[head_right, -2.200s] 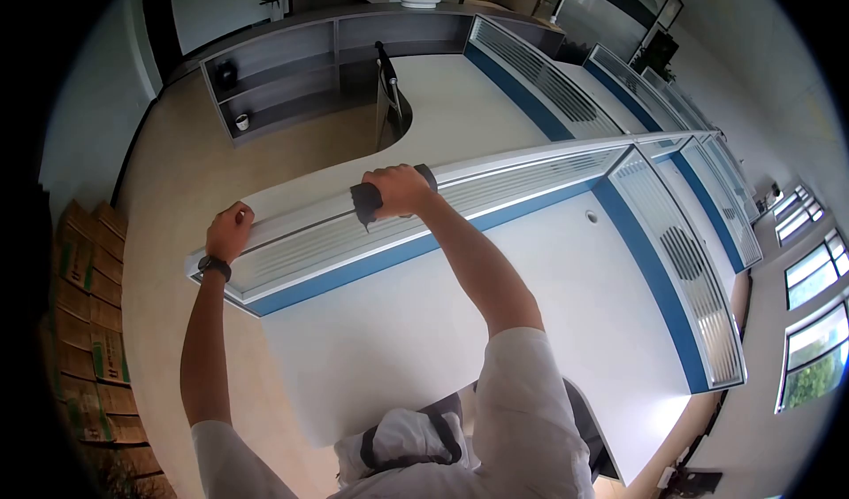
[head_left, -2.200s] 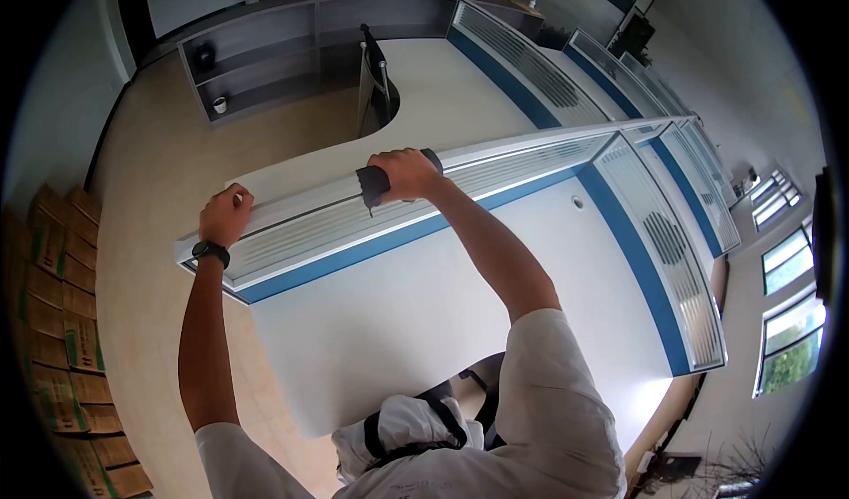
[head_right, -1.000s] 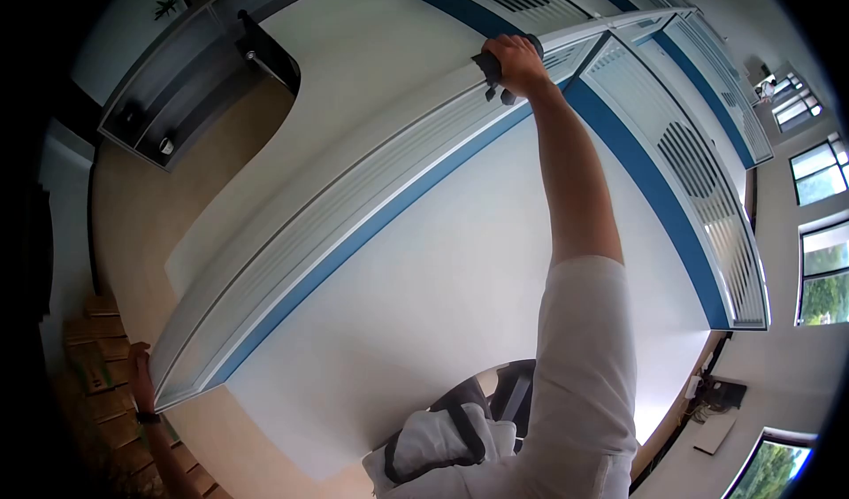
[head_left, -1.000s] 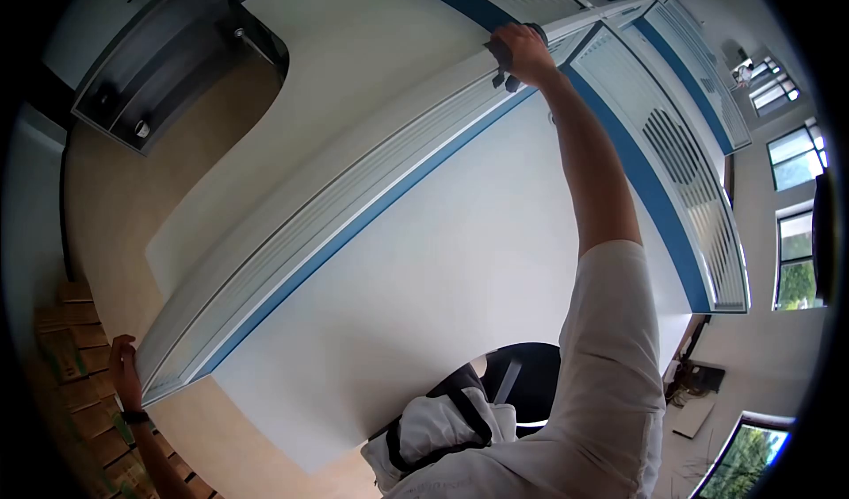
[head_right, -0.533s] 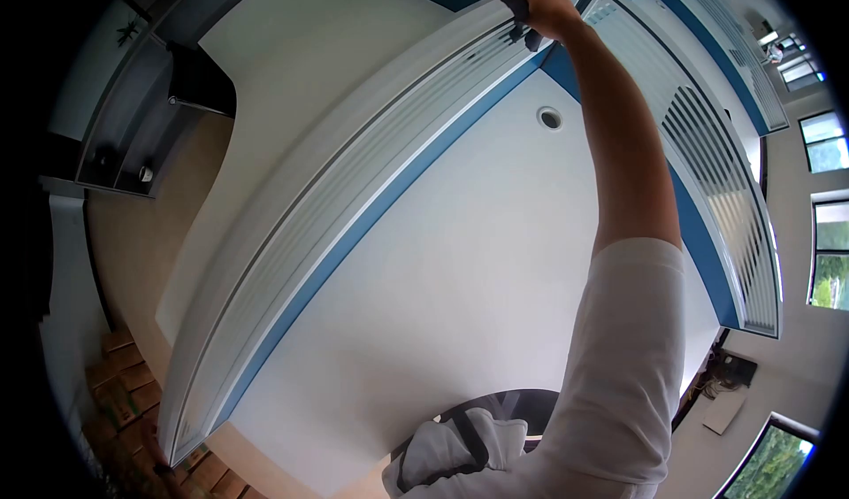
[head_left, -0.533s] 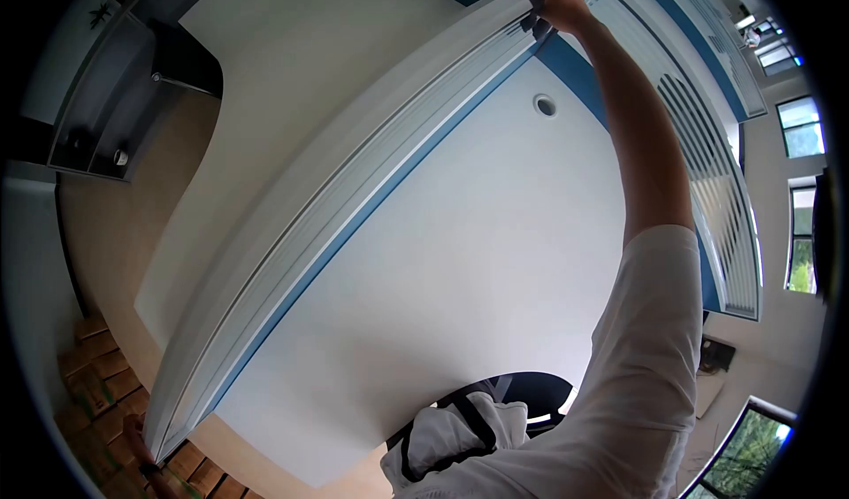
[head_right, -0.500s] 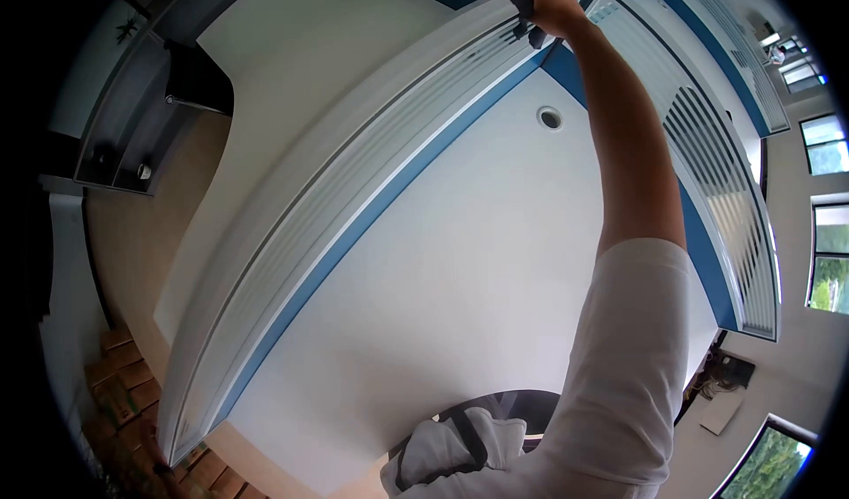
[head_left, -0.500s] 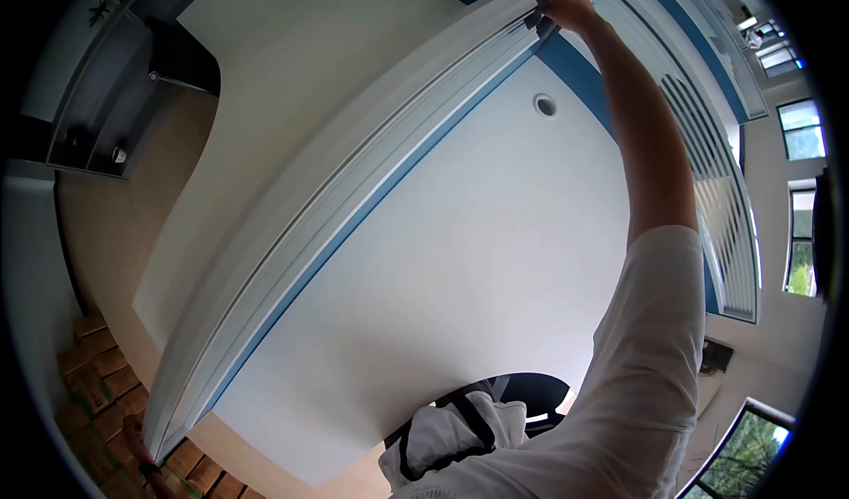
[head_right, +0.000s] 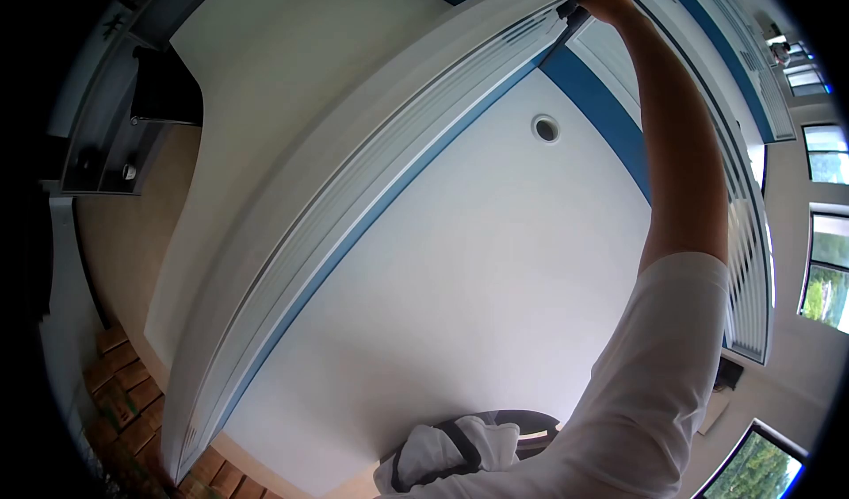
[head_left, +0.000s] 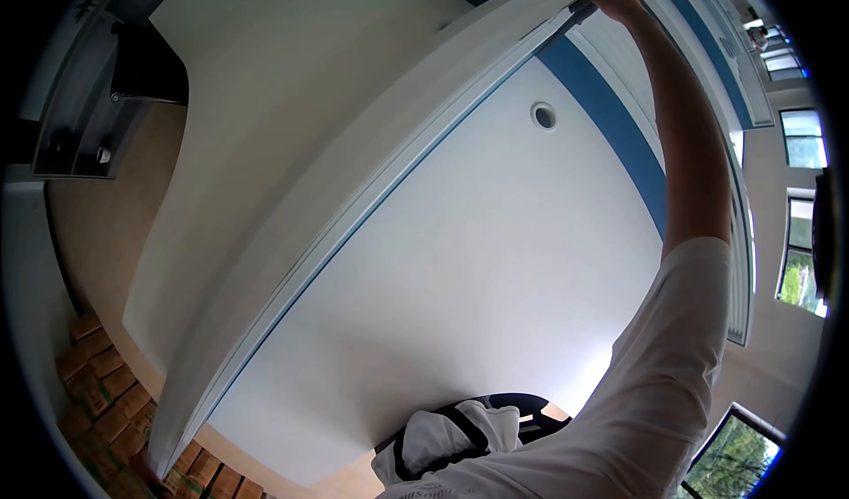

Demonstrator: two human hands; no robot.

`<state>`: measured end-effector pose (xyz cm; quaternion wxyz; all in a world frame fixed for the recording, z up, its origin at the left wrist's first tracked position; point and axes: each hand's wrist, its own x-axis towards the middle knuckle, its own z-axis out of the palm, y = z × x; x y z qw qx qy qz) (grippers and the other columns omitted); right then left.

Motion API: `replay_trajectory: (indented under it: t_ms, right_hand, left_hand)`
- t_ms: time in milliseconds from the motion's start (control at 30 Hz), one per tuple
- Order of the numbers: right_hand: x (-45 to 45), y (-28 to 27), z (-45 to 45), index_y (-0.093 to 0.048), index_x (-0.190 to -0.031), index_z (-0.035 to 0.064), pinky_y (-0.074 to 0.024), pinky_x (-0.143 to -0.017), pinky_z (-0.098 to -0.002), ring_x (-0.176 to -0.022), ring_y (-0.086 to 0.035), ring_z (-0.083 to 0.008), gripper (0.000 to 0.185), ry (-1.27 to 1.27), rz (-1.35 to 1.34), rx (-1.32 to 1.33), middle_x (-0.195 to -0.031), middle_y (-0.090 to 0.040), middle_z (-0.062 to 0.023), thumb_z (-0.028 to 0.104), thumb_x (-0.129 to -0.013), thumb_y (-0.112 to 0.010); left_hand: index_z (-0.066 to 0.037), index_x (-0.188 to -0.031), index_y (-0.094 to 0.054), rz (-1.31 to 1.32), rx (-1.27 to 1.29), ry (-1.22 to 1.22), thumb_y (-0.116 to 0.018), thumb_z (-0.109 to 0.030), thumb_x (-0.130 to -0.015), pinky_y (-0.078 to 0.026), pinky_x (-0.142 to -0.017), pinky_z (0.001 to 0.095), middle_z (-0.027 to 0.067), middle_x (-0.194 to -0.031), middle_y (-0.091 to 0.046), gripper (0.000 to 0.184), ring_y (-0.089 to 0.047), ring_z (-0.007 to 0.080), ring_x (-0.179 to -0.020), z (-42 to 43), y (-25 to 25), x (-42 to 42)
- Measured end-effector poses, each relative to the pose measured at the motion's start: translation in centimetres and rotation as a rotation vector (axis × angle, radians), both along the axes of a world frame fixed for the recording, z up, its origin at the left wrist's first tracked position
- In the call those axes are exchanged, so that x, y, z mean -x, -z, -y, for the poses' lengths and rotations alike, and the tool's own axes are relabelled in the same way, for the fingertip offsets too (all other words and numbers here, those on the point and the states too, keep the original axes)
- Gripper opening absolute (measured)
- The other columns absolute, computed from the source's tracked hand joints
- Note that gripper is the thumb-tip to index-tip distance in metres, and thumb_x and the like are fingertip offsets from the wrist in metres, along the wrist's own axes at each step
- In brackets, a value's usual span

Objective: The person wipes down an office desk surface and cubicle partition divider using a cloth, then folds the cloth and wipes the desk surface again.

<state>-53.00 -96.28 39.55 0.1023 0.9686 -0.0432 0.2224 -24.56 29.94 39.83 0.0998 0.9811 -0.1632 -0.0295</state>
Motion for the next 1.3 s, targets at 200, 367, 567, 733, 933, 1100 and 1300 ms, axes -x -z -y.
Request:
replay_trajectory:
  t_ms: [200, 367, 567, 733, 933, 1100, 1300]
  right_hand:
    - [0.2, 0.3, 1.0, -0.062, -0.1, 0.0077, -0.0458, -0.094, -0.0409, -0.107, -0.058, -0.0351, 0.028, 0.083, 0.077, -0.255, -0.107, -0.063, -0.0147, 0.0, -0.075, -0.072]
    - [-0.1, 1.2, 3.5, -0.061, -0.101, 0.0085, -0.0475, -0.092, -0.0428, -0.106, -0.058, -0.0353, 0.04, -0.055, 0.099, -0.077, -0.106, -0.062, -0.0147, 0.0, -0.066, -0.079]
    - [0.4, 2.4, 4.0, -0.057, -0.128, 0.0187, -0.044, -0.107, -0.0447, -0.127, -0.052, -0.0321, 0.057, 0.224, 0.126, -0.047, -0.13, -0.06, -0.0068, -0.001, -0.076, -0.071]
    - [-0.6, 1.9, -3.0, -0.056, -0.128, 0.0214, -0.0465, -0.103, -0.0458, -0.123, -0.053, -0.0372, 0.055, 0.412, 0.169, 0.004, -0.133, -0.057, -0.0075, 0.0, -0.078, -0.065]
    - [-1.9, -0.2, -13.4, -0.059, -0.124, 0.0172, -0.0441, -0.104, -0.0441, -0.124, -0.051, -0.0348, 0.049, 0.398, 0.153, -0.027, -0.127, -0.057, -0.0076, 0.002, -0.077, -0.066]
    - [-2.9, -1.3, -23.2, -0.058, -0.124, 0.0184, -0.0386, -0.108, -0.0477, -0.126, -0.048, -0.0325, 0.05, 0.469, 0.158, -0.066, -0.128, -0.055, -0.0061, 0.002, -0.078, -0.064]
    - [-4.8, -1.1, -35.7, -0.06, -0.119, 0.0169, -0.0312, -0.112, -0.0545, -0.124, -0.048, -0.0307, 0.044, 0.354, 0.147, -0.087, -0.123, -0.054, -0.0055, 0.003, -0.078, -0.065]
  left_hand:
    - [-0.001, -0.092, -0.06, 0.02, -0.038, -0.023, -0.045, -0.016, -0.098, -0.042, -0.079, 0.0357, 0.0096, -0.089, -0.056, 0.023, -0.053, 0.0224, -0.081, 0.8, -0.2, -0.8]
    - [-0.001, -0.091, -0.06, 0.052, -0.055, -0.011, -0.044, -0.015, -0.098, -0.043, -0.08, 0.0365, 0.0105, -0.089, -0.057, 0.023, -0.054, 0.0235, -0.082, -0.3, -0.5, -1.6]
    - [-0.001, -0.091, -0.061, 0.131, -0.038, 0.03, -0.044, -0.015, -0.098, -0.043, -0.081, 0.0376, 0.0116, -0.09, -0.059, 0.023, -0.055, 0.0249, -0.083, -3.5, -0.1, -1.5]
    - [-0.001, -0.09, -0.061, 0.197, -0.013, 0.054, -0.044, -0.014, -0.097, -0.044, -0.082, 0.0385, 0.0125, -0.09, -0.06, 0.023, -0.057, 0.0261, -0.084, -5.8, 0.5, -1.6]
    - [-0.001, -0.089, -0.061, 0.266, 0.01, 0.083, -0.043, -0.013, -0.098, -0.044, -0.083, 0.0396, 0.0129, -0.091, -0.061, 0.023, -0.058, 0.0273, -0.085, -7.1, 0.0, -2.0]
    - [-0.002, -0.086, -0.06, 0.472, -0.093, 0.263, -0.044, -0.014, -0.098, -0.045, -0.081, 0.0401, 0.0114, -0.089, -0.062, 0.023, -0.059, 0.0302, -0.087, -6.7, -0.5, -2.6]
    - [-0.008, -0.086, -0.061, 0.36, 0.014, 0.166, -0.052, -0.015, -0.093, -0.038, -0.09, 0.0415, 0.0057, -0.092, -0.062, 0.014, -0.059, 0.0269, -0.094, -0.4, -4.0, 0.5]
